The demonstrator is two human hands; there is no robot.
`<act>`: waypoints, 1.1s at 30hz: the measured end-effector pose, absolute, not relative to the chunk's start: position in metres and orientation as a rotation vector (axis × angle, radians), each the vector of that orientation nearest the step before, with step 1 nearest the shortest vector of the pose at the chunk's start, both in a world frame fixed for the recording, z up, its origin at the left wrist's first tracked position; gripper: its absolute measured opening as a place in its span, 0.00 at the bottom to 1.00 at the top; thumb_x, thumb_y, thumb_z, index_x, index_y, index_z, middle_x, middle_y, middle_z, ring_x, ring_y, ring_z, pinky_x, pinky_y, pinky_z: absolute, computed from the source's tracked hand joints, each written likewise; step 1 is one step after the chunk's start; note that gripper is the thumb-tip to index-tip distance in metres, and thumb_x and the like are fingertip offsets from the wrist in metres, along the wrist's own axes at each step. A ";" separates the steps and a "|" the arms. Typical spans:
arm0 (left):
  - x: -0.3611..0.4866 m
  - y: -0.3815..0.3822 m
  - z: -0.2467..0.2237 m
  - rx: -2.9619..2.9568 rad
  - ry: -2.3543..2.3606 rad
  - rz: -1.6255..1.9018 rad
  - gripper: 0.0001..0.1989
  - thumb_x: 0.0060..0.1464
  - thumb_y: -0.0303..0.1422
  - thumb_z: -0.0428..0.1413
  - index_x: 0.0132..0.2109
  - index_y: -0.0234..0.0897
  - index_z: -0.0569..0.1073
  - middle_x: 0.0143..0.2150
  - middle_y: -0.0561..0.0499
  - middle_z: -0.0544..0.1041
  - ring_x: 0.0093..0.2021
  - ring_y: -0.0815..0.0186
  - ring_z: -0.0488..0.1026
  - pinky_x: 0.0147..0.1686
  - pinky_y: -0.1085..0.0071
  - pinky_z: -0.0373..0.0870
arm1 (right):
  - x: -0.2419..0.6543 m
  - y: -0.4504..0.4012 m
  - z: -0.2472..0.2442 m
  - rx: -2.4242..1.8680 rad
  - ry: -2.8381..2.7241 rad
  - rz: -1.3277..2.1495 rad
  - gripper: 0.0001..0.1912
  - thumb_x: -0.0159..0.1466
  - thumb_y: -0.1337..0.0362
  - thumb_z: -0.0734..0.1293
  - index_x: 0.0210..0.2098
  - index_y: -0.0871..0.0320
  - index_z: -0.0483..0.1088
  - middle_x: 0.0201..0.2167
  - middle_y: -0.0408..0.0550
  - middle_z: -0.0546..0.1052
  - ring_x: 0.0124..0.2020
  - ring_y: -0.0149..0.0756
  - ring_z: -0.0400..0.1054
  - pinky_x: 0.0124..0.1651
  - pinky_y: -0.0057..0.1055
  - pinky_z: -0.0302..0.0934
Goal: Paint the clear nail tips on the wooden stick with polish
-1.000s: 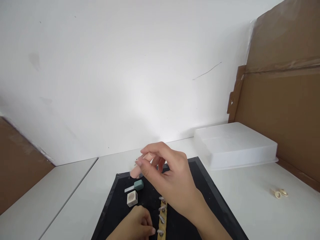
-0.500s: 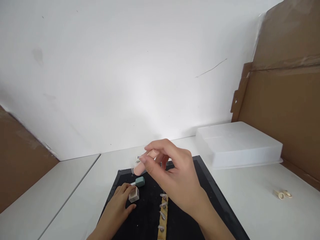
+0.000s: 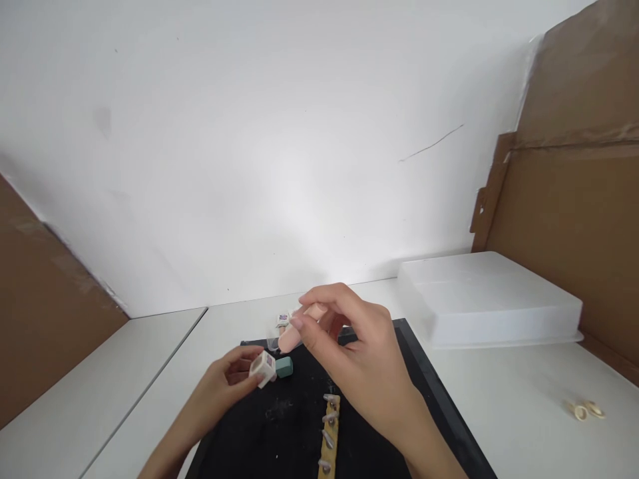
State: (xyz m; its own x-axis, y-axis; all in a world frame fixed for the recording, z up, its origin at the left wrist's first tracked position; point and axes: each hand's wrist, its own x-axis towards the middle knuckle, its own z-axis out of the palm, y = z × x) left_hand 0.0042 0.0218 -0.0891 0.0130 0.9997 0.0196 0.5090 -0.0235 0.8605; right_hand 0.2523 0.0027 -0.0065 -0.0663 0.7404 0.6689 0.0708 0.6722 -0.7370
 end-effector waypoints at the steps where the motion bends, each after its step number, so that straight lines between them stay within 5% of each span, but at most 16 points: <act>1: 0.003 0.023 -0.078 1.562 1.543 0.971 0.17 0.48 0.38 0.61 0.45 0.36 0.76 0.38 0.45 0.81 0.39 0.56 0.79 0.41 0.62 0.74 | 0.253 0.003 -0.007 -0.685 -1.554 0.648 0.04 0.67 0.67 0.66 0.37 0.51 0.72 0.25 0.39 0.83 0.24 0.30 0.74 0.27 0.24 0.67; 6: 0.003 0.025 -0.029 1.380 1.395 1.286 0.19 0.48 0.41 0.64 0.46 0.38 0.78 0.47 0.43 0.81 0.48 0.56 0.77 0.46 0.65 0.72 | 0.251 0.005 -0.007 -0.698 -1.521 0.788 0.03 0.67 0.66 0.67 0.36 0.51 0.73 0.29 0.41 0.83 0.26 0.29 0.76 0.27 0.22 0.68; 16: 0.023 0.019 0.002 0.942 0.765 1.680 0.10 0.48 0.34 0.67 0.37 0.33 0.82 0.34 0.48 0.83 0.33 0.68 0.78 0.34 0.77 0.78 | 0.242 0.009 -0.011 -0.766 -1.681 0.913 0.10 0.61 0.70 0.69 0.25 0.54 0.66 0.40 0.48 0.82 0.46 0.43 0.78 0.42 0.32 0.73; 25: 0.034 0.019 0.005 0.603 0.766 1.578 0.08 0.59 0.28 0.57 0.35 0.30 0.80 0.32 0.46 0.81 0.31 0.69 0.79 0.28 0.81 0.79 | 0.230 0.009 -0.017 -0.784 -1.729 0.846 0.05 0.65 0.66 0.66 0.31 0.53 0.69 0.34 0.45 0.82 0.34 0.40 0.79 0.33 0.31 0.72; 33: 0.032 0.021 0.003 0.624 0.732 1.550 0.08 0.58 0.28 0.57 0.36 0.30 0.80 0.34 0.47 0.82 0.32 0.68 0.80 0.27 0.80 0.79 | 0.228 0.004 -0.019 -0.726 -1.779 0.564 0.08 0.64 0.72 0.65 0.32 0.51 0.68 0.34 0.43 0.82 0.36 0.40 0.79 0.32 0.31 0.70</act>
